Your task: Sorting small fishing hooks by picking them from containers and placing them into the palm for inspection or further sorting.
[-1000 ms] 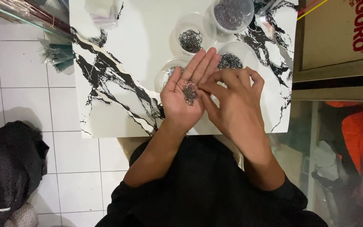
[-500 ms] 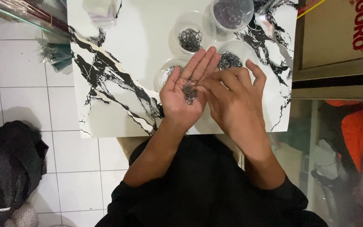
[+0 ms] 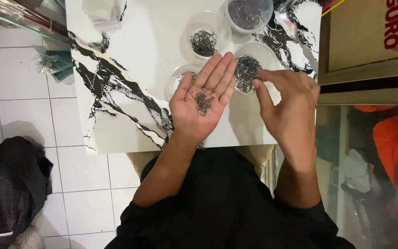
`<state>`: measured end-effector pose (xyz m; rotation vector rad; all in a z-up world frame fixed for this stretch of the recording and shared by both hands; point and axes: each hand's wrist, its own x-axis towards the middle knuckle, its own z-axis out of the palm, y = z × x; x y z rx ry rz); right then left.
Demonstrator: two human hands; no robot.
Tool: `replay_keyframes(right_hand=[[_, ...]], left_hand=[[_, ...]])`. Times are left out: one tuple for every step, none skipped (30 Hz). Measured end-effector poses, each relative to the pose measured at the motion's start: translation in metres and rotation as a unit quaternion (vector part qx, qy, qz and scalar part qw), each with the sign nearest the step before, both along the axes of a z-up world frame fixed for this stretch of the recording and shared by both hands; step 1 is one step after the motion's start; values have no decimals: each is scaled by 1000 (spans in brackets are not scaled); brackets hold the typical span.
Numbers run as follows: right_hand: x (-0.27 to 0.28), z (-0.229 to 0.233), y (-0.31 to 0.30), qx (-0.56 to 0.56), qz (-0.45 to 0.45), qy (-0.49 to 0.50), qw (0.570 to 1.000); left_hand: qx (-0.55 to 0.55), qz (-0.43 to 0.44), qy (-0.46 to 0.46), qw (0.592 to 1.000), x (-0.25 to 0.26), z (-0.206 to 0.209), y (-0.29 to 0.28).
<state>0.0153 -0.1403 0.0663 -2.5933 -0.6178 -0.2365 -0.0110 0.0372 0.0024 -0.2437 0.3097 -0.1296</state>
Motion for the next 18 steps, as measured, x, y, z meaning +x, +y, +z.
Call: replay_keyframes(right_hand=[[0,-1,-2,0,-1,1,1000],[1,-3,-3,-11,-8,6,1000],[1,-4,-5,-22,-14,11,1000],[0,-3,-3,-21,-14,11,1000],[0,-2,-1,-14,-12,4,1000],[-1,-1,1,-7,-9,-3,1000],[-2,1,4,-6,-8,-3,1000],[-3,4,8,18,8,-1,1000],[-4,7,12,42,24,2,999],[-5,6,15,43,26,3,999],[-5,6,17,54,75,3,996],[-5,6,20,66,123,3,990],[-6,2,26,66,124,4,990],[-7,-1,31,42,142,-13,989],[-8,-5,36,17,157,-32,987],[-9,-2,39,16,157,-32,987],[-10,0,42,14,164,-32,986],[-11,3,46,12,171,-33,985]], left_hand=[[0,-1,1,1000,0,1,0],[13,-7,2,1000,1,2,0],[26,-12,4,1000,1,3,1],[26,-13,4,1000,0,3,1],[20,-13,-1,1000,0,3,1],[14,-13,-6,1000,-1,3,2],[15,-12,-6,1000,0,4,2],[21,-14,-4,1000,-1,5,3],[28,-16,-1,999,-1,6,4],[28,-14,0,1000,-2,4,4],[51,-19,-10,998,-2,3,4],[73,-24,-20,997,-2,1,5],[74,-22,-19,997,-2,3,5],[64,-14,-12,998,-1,5,5],[53,-8,-6,999,0,6,5],[52,-8,-7,999,-1,6,7],[66,-2,-6,998,-2,5,9],[79,4,-5,997,-4,5,12]])
